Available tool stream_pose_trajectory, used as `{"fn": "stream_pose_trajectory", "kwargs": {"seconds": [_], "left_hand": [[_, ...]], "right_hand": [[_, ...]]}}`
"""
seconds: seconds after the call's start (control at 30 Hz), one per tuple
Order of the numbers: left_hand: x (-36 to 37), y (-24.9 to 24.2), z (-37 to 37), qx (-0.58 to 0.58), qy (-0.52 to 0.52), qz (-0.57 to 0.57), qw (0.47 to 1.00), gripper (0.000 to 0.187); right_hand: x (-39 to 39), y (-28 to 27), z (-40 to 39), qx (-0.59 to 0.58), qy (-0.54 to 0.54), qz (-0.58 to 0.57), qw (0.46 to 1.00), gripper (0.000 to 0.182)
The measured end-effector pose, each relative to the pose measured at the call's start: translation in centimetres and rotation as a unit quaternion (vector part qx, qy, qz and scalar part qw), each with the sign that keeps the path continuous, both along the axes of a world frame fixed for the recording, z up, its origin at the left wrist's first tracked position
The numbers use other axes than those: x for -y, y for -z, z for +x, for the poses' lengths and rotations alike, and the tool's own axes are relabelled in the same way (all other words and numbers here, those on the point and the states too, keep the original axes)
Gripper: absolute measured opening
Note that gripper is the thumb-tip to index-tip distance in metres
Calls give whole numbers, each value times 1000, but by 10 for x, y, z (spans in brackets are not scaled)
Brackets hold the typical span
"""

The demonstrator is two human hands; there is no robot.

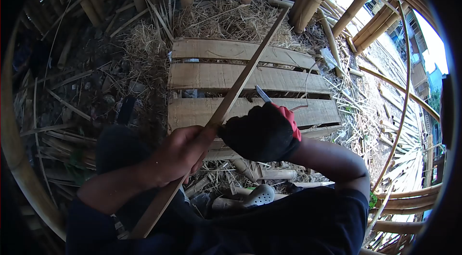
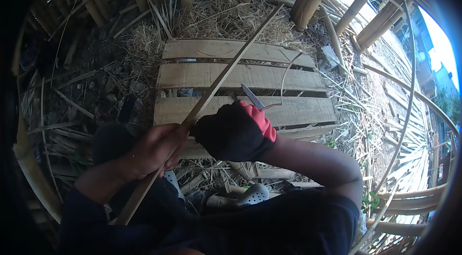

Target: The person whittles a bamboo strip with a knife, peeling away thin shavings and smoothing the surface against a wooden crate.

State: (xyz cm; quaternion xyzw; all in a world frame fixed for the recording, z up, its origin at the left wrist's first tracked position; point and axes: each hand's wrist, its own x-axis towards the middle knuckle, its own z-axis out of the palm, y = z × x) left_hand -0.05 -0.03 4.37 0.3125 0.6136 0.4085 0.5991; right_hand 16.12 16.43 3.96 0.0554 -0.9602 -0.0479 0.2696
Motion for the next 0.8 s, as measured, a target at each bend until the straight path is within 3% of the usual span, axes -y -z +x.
{"fn": "stream_pose_trajectory", "kwargs": {"seconds": [0.03,0.13,0.27,0.4,0.5,0.57,0.67,0.8], "left_hand": [[1,0,0,-3,6,3,1000,40],[2,1,0,-6,10,16,1000,41],[-3,5,-1,-20,-7,22,1000,40],[-1,5,-2,-77,4,11,997,39],[1,8,-6,-209,117,87,967,51],[3,18,-3,-178,106,129,970,44],[3,9,-2,-76,104,80,988,37],[7,1,-2,141,156,-3,978,36]], "right_hand": [[-2,1,1,-15,-14,27,999,13],[-4,-6,-4,36,-31,-64,997,14],[6,-2,-6,82,48,-106,990,18],[7,5,-4,114,31,-109,987,21],[10,-16,-4,215,53,-136,966,22],[5,-25,-8,299,63,-138,942,23],[-9,-21,-10,231,-71,-116,963,21],[-23,-17,-10,157,-157,-123,967,17]]}}
